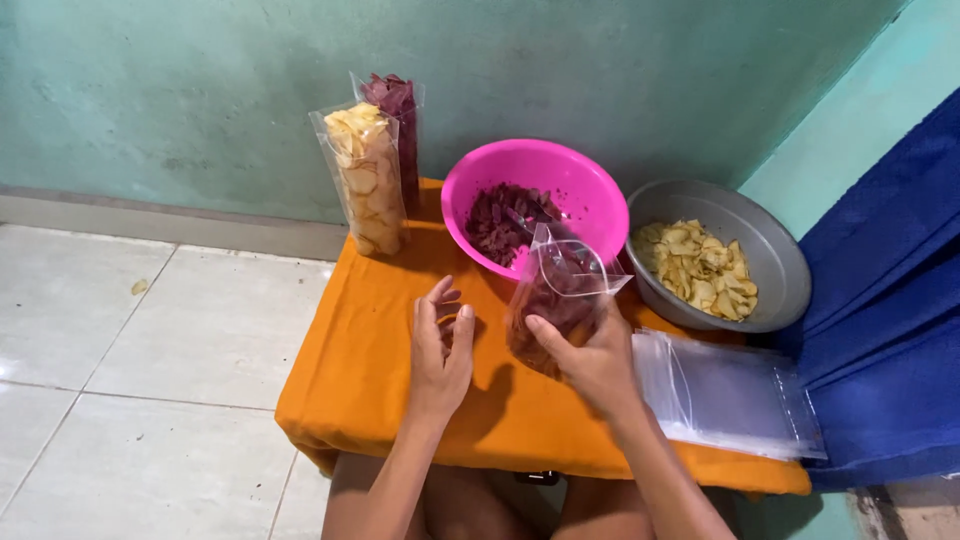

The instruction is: Packaging purple chips into plastic bags using tongs

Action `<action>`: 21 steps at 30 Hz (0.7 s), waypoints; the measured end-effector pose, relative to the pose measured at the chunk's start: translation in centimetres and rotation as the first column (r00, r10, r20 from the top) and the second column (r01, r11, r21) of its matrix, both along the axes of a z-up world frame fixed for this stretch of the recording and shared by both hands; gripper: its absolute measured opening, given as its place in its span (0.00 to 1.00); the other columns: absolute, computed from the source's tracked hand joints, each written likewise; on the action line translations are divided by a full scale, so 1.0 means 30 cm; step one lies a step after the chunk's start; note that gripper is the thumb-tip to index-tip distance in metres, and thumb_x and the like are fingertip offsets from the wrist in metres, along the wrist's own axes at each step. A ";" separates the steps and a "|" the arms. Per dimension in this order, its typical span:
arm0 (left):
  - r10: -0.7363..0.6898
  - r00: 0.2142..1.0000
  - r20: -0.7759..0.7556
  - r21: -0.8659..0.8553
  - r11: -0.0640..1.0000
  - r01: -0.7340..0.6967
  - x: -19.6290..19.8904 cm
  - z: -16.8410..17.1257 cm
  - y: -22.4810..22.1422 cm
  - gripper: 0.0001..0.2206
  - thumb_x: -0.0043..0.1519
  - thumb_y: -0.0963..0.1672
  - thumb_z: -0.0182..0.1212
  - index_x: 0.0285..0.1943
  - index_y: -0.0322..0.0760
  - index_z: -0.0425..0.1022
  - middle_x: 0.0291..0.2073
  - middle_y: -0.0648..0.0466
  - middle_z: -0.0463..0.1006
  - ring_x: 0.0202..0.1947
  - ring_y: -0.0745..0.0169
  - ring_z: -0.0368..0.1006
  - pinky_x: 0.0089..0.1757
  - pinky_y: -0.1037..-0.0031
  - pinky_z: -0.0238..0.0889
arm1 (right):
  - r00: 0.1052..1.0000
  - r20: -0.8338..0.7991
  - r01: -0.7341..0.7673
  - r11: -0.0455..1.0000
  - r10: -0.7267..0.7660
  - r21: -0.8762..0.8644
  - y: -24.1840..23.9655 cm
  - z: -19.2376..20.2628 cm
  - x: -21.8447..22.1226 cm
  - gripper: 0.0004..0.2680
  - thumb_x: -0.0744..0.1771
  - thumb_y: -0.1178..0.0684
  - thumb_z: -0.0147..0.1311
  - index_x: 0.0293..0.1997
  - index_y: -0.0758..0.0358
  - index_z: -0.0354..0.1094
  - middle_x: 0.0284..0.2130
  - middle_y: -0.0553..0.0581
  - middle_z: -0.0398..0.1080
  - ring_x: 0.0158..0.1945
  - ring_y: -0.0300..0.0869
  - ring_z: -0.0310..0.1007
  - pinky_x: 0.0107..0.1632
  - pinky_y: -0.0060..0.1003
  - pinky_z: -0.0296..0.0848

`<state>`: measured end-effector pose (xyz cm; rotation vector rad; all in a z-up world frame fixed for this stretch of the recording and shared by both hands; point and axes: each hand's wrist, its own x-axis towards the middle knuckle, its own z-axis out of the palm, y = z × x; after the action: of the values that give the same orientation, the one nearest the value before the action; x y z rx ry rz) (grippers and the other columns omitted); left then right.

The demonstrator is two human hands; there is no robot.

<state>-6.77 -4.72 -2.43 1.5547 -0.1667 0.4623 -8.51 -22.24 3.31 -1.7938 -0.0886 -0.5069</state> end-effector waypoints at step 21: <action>-0.438 0.897 -0.050 0.143 0.886 0.441 -0.049 0.207 -0.036 0.41 0.50 0.46 0.73 0.74 0.41 0.59 0.65 0.49 0.73 0.60 0.63 0.72 0.58 0.72 0.64 | 0.894 -0.387 -0.218 0.974 0.226 0.066 -0.001 -0.037 -0.081 0.28 0.57 0.45 0.68 0.60 0.63 0.65 0.52 0.62 0.77 0.53 0.50 0.79 0.53 0.44 0.83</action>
<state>-8.25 -5.80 3.79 1.6080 -0.5413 0.0767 -10.92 -22.28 2.19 -1.8039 -0.0087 0.0224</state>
